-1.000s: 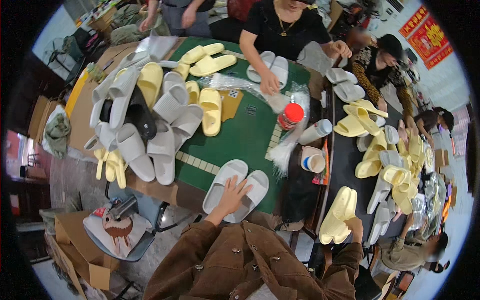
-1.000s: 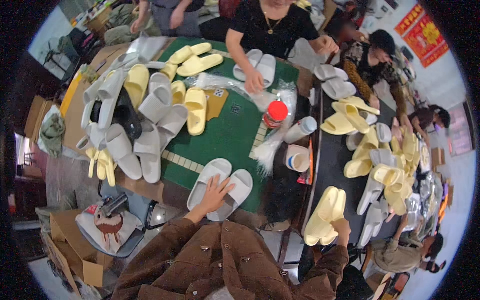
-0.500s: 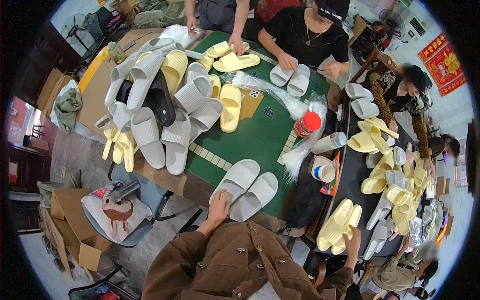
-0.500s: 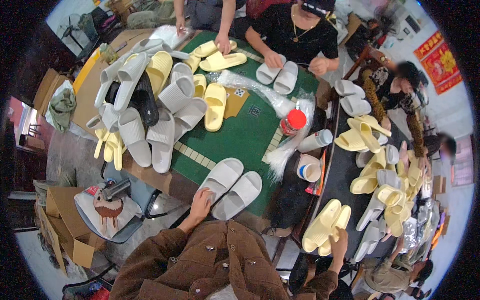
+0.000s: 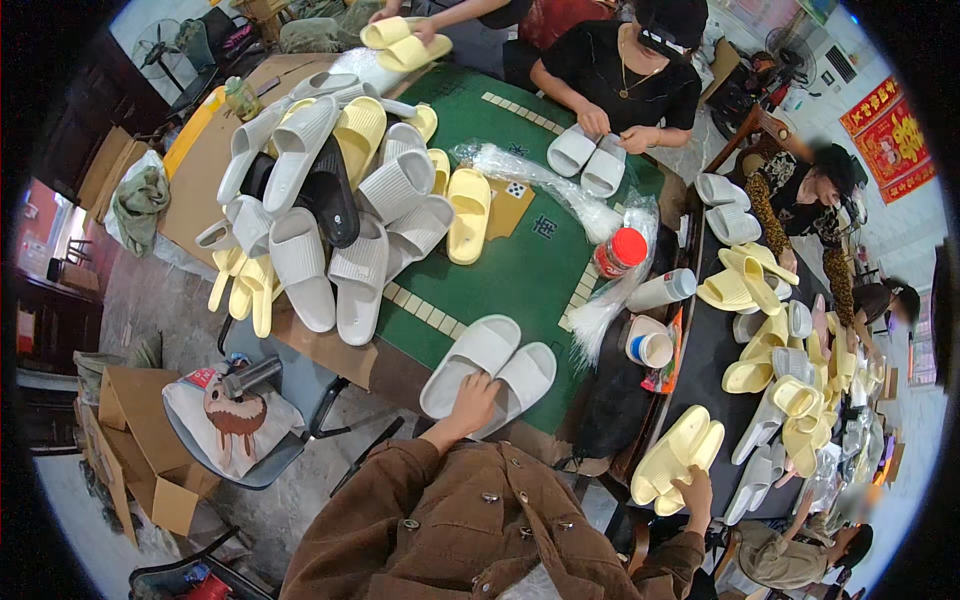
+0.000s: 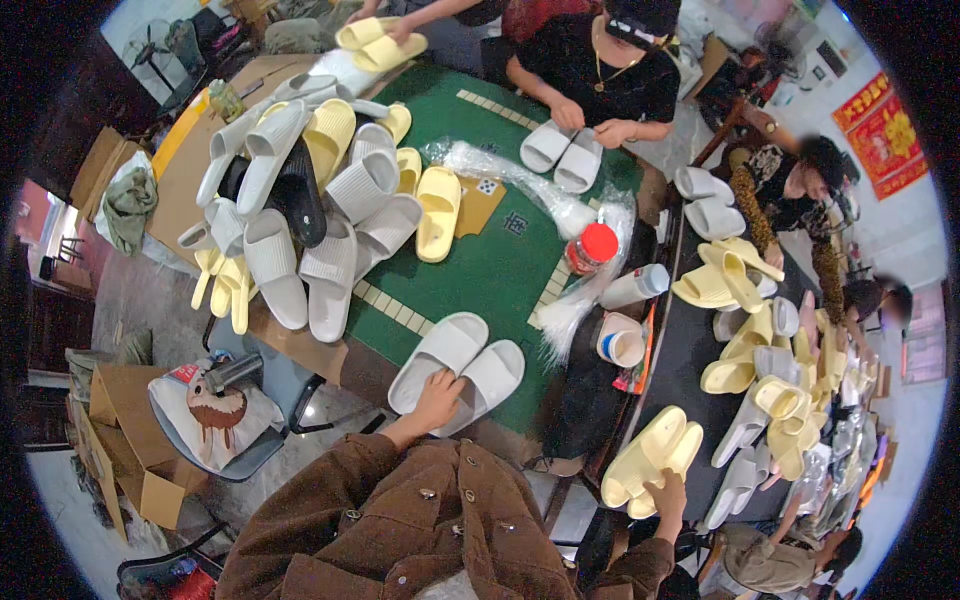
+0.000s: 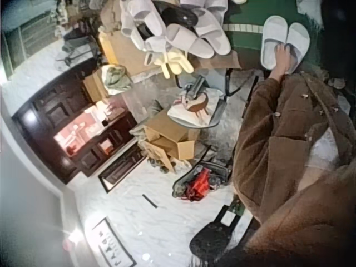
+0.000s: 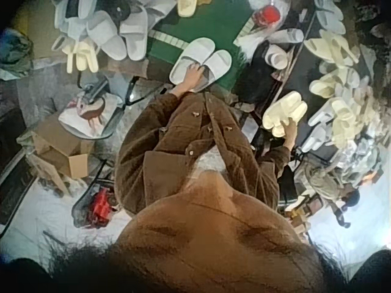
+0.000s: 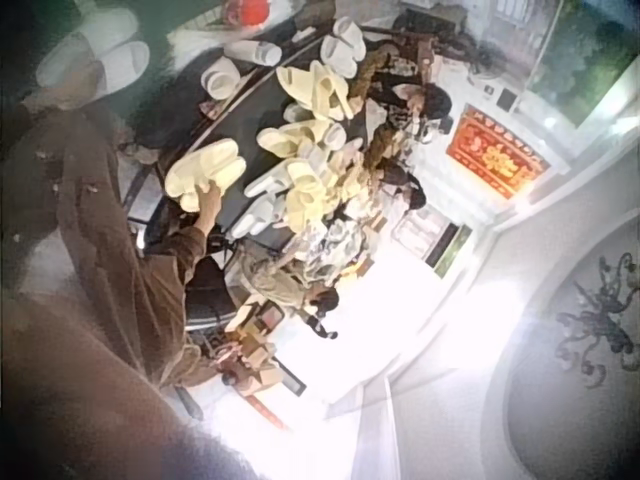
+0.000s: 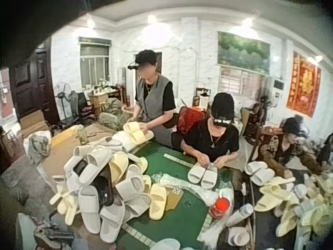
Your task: The person pairs slide slippers on a table and fastens each pair together with plastic tag ties by hand.
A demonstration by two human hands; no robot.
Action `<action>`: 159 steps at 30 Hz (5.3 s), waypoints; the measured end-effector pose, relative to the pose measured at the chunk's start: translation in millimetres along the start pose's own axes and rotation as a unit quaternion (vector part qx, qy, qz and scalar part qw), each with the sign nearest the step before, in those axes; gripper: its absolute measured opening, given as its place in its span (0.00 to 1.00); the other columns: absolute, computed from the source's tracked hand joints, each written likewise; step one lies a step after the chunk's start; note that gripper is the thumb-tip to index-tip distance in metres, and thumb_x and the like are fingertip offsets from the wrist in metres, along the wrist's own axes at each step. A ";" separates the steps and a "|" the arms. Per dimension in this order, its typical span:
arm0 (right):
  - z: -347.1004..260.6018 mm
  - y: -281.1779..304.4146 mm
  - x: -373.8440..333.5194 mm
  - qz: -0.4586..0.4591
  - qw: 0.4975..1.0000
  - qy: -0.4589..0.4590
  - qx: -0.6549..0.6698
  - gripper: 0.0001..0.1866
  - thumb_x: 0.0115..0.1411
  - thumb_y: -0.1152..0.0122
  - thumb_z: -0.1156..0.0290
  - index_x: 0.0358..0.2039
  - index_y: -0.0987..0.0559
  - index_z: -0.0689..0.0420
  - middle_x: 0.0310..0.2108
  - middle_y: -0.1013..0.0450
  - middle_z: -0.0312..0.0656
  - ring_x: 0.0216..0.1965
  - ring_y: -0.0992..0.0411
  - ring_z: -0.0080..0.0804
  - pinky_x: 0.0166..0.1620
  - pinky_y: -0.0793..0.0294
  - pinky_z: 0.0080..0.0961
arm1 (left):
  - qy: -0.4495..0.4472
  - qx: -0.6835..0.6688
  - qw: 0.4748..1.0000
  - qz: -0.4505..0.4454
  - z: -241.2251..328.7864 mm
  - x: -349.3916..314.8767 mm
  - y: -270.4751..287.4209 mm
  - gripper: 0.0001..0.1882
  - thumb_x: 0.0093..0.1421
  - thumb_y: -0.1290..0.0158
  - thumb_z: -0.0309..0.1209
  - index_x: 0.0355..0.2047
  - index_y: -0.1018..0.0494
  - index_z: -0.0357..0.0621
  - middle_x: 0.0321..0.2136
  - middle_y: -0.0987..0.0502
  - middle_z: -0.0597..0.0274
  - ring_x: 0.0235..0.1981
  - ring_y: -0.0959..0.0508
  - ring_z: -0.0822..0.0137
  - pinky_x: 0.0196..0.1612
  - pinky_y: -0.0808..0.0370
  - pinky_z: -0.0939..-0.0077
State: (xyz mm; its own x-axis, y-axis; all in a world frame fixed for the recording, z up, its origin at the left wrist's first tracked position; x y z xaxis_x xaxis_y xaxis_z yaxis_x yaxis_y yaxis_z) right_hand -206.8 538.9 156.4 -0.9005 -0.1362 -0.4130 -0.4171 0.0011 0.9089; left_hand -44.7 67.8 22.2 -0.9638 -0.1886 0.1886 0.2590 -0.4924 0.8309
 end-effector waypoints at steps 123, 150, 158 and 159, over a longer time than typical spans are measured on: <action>-383.2 -91.2 -15.4 -0.218 0.578 -0.051 0.785 0.42 0.56 0.45 0.69 0.62 0.61 0.56 0.29 0.34 0.31 0.16 0.49 0.14 0.21 0.49 0.12 | 0.273 -0.248 0.928 -0.049 -89.2 -1.9 73.5 0.18 0.57 0.53 0.29 0.48 0.34 0.38 0.47 0.35 0.48 0.44 0.30 0.53 0.45 0.31 0.66; -324.5 -117.6 59.6 -0.067 0.890 0.109 0.437 0.24 0.50 0.49 0.75 0.51 0.34 0.58 0.44 0.32 0.46 0.41 0.31 0.36 0.46 0.34 0.29 | 0.163 -0.093 0.982 -0.030 -66.8 32.3 37.5 0.31 0.52 0.51 0.29 0.57 0.46 0.40 0.53 0.42 0.40 0.53 0.41 0.43 0.52 0.41 0.56; -350.4 -47.0 24.1 -0.117 0.710 0.122 0.684 0.11 0.56 0.52 0.78 0.40 0.27 0.66 0.37 0.27 0.41 0.38 0.29 0.25 0.43 0.32 0.19 | 0.108 -0.415 0.896 -0.112 50.1 69.7 69.9 0.18 0.57 0.53 0.28 0.48 0.35 0.36 0.37 0.26 0.55 0.29 0.26 0.66 0.34 0.30 0.77; -353.6 -41.7 19.4 -0.094 0.694 0.142 0.699 0.11 0.59 0.52 0.75 0.39 0.26 0.66 0.37 0.27 0.41 0.38 0.29 0.26 0.41 0.30 0.19 | 0.109 -0.415 0.896 -0.112 57.2 69.3 72.2 0.18 0.57 0.53 0.28 0.48 0.35 0.36 0.37 0.26 0.55 0.29 0.26 0.66 0.34 0.30 0.77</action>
State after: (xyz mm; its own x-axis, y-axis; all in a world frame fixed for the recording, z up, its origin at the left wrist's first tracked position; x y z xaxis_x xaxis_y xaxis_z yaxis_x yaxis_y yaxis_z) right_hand -163.3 185.9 130.8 -0.8365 -0.4532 -0.3082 -0.4141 0.8910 -0.1862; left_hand -96.5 67.8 125.2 -0.9857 -0.1226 -0.1155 0.1057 -0.9842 0.1421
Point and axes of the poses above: each hand's wrist, its own x-axis towards the middle knuckle, its own y-axis out of the back of the hand, z = x × y, the point moved 5 cm from there along x, towards the middle knuckle
